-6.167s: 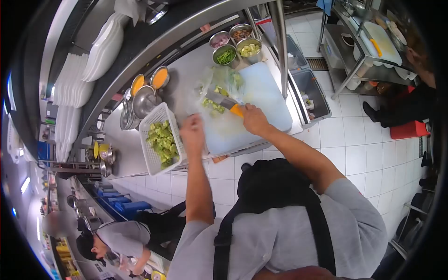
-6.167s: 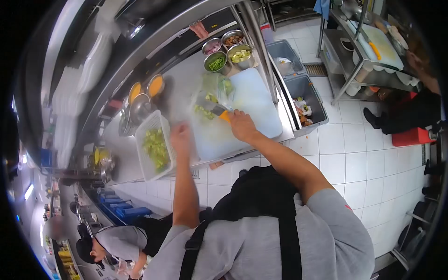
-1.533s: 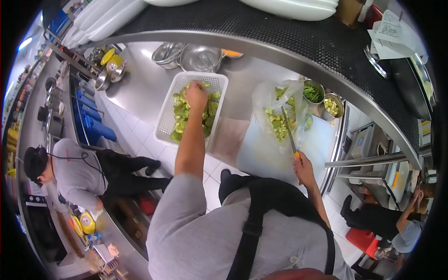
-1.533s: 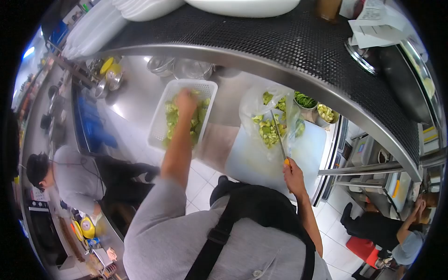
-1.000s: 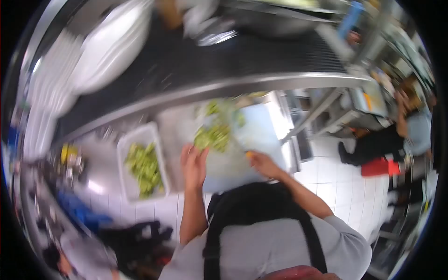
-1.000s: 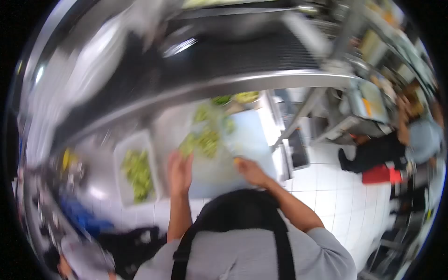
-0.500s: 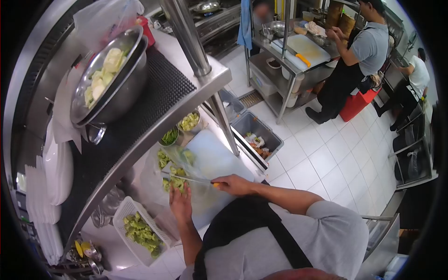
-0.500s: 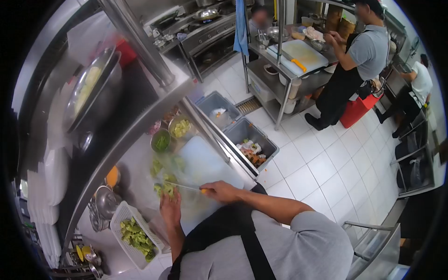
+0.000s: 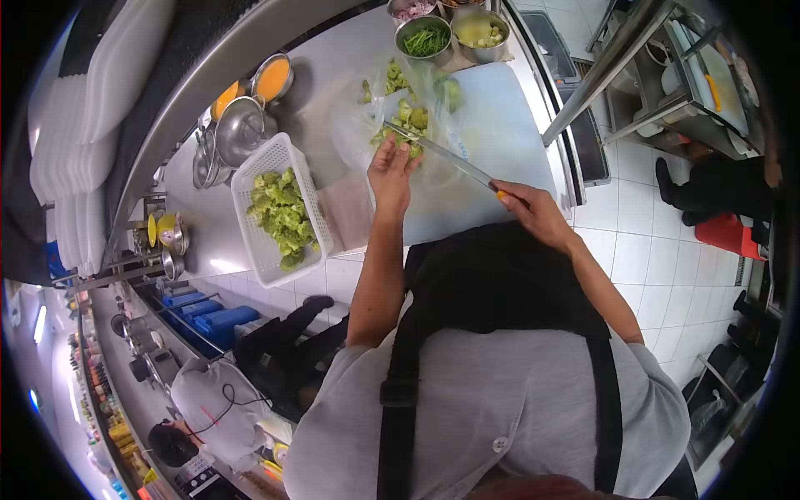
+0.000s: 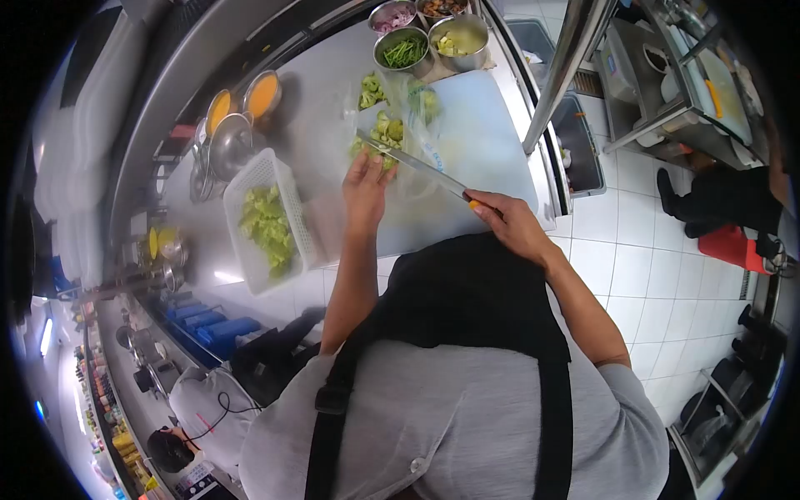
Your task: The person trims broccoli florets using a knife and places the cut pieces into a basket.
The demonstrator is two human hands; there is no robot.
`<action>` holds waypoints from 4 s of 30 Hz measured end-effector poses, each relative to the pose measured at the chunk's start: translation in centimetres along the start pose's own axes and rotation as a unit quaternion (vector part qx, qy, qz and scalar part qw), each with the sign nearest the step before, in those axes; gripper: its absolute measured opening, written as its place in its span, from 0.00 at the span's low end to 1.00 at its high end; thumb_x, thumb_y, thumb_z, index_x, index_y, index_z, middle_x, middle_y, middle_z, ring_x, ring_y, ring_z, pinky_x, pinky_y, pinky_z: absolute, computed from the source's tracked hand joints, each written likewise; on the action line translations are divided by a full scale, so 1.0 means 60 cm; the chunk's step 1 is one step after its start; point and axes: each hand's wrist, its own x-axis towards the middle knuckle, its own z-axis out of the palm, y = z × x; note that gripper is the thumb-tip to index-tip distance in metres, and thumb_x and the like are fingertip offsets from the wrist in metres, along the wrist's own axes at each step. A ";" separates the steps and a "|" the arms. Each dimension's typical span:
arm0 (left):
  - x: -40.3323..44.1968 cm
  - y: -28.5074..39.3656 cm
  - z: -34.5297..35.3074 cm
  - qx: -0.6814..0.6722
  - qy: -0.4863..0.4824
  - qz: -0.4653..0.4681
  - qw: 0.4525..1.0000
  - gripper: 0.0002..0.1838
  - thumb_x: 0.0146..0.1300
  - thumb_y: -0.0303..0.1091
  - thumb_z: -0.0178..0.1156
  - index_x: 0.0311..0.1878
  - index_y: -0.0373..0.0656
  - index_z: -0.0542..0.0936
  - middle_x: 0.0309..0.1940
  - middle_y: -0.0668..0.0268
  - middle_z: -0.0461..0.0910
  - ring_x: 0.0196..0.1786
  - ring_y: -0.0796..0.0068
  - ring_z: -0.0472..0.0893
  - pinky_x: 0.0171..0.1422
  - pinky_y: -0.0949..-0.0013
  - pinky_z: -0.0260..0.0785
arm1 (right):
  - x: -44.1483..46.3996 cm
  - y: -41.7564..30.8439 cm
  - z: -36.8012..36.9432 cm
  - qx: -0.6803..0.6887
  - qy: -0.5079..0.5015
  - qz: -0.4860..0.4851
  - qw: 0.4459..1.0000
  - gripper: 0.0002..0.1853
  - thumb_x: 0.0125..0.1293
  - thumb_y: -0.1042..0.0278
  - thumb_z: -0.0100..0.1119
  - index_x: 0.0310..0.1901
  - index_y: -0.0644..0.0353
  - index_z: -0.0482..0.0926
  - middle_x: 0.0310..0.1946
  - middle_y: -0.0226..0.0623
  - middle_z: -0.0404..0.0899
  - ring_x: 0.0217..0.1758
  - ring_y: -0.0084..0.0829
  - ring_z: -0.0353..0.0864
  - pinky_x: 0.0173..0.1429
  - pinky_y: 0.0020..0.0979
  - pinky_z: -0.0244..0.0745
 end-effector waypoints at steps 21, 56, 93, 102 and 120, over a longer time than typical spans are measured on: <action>0.012 -0.018 0.006 0.027 0.072 0.135 0.988 0.14 0.70 0.18 0.65 0.56 0.35 0.78 0.41 0.69 0.80 0.42 0.82 0.80 0.51 0.72 0.80 | -0.014 -0.012 -0.024 -0.026 -0.028 0.042 0.998 0.18 0.80 0.63 0.58 0.66 0.58 0.82 0.48 0.42 0.88 0.43 0.29 0.82 0.54 0.30 0.78; -0.009 0.240 -0.194 0.364 0.364 0.404 0.756 0.09 0.72 0.25 0.63 0.52 0.32 0.82 0.45 0.61 0.87 0.44 0.71 0.84 0.52 0.67 0.78 | 0.102 0.019 0.026 -0.041 -0.028 0.014 0.999 0.22 0.78 0.65 0.55 0.70 0.59 0.78 0.30 0.30 0.77 0.28 0.21 0.74 0.31 0.27 0.72; 0.209 0.049 0.001 0.401 -0.011 0.303 0.864 0.14 0.69 0.34 0.67 0.50 0.36 0.79 0.35 0.65 0.77 0.32 0.71 0.75 0.40 0.63 0.72 | 0.101 0.009 -0.018 0.091 -0.030 0.092 0.991 0.22 0.79 0.60 0.42 0.68 0.58 0.72 0.33 0.35 0.80 0.23 0.26 0.77 0.26 0.32 0.77; 0.040 0.030 0.010 0.468 0.000 0.270 0.841 0.16 0.62 0.29 0.71 0.52 0.38 0.83 0.36 0.58 0.81 0.37 0.64 0.82 0.43 0.64 0.76 | 0.073 -0.025 -0.016 -0.026 -0.002 0.012 1.000 0.20 0.80 0.59 0.46 0.64 0.62 0.76 0.39 0.44 0.84 0.40 0.41 0.83 0.52 0.40 0.80; 0.032 0.012 0.028 0.435 0.102 0.165 0.879 0.15 0.56 0.34 0.76 0.39 0.32 0.84 0.30 0.57 0.87 0.32 0.71 0.85 0.40 0.67 0.77 | 0.036 -0.027 0.008 -0.029 -0.032 0.025 0.999 0.22 0.82 0.60 0.50 0.69 0.61 0.76 0.31 0.37 0.78 0.35 0.28 0.76 0.44 0.32 0.74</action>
